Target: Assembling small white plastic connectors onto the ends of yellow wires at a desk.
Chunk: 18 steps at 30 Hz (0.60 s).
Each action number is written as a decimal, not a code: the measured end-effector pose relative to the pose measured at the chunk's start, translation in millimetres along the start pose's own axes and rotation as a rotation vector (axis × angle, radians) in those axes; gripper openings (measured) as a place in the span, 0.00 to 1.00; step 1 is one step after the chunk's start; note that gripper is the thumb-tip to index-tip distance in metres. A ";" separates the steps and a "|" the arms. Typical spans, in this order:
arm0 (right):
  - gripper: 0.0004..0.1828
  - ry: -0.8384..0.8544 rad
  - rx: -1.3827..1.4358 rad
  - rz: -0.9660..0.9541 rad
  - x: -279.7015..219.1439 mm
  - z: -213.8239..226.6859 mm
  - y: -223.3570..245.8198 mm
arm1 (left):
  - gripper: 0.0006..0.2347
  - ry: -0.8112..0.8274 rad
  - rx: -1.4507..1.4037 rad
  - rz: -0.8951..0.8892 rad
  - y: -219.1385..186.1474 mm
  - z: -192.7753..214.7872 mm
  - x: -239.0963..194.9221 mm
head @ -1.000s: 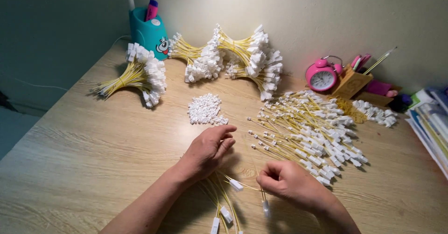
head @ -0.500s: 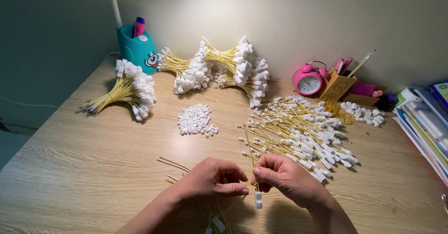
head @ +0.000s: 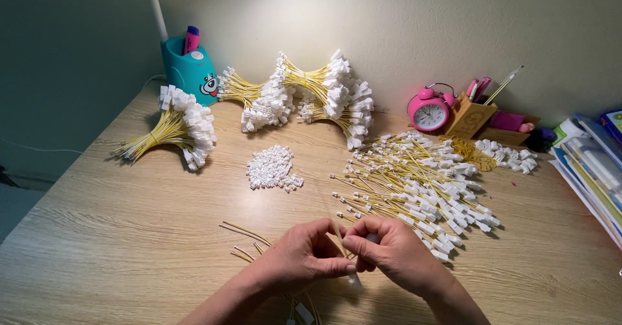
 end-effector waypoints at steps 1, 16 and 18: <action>0.06 0.000 0.000 0.001 -1.7 -1.9 1.8 | 0.13 0.000 0.000 -0.001 5.0 -1.1 1.4; 0.11 -0.569 -0.133 0.098 -1.2 95.9 47.1 | 0.03 0.040 0.175 0.055 8.7 25.4 12.3; 0.10 -0.548 0.069 0.195 8.1 110.4 32.2 | 0.02 0.008 0.200 0.191 -2.4 25.6 6.8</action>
Point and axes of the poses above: each hand's wrist, its own x-axis towards the middle knuckle, its own z-axis out of the back of the hand, y = z × x, the point moved 2 cm from there along x, towards the middle knuckle, and after that the axes turned 13 degrees about -y, right-handed, at the moved point
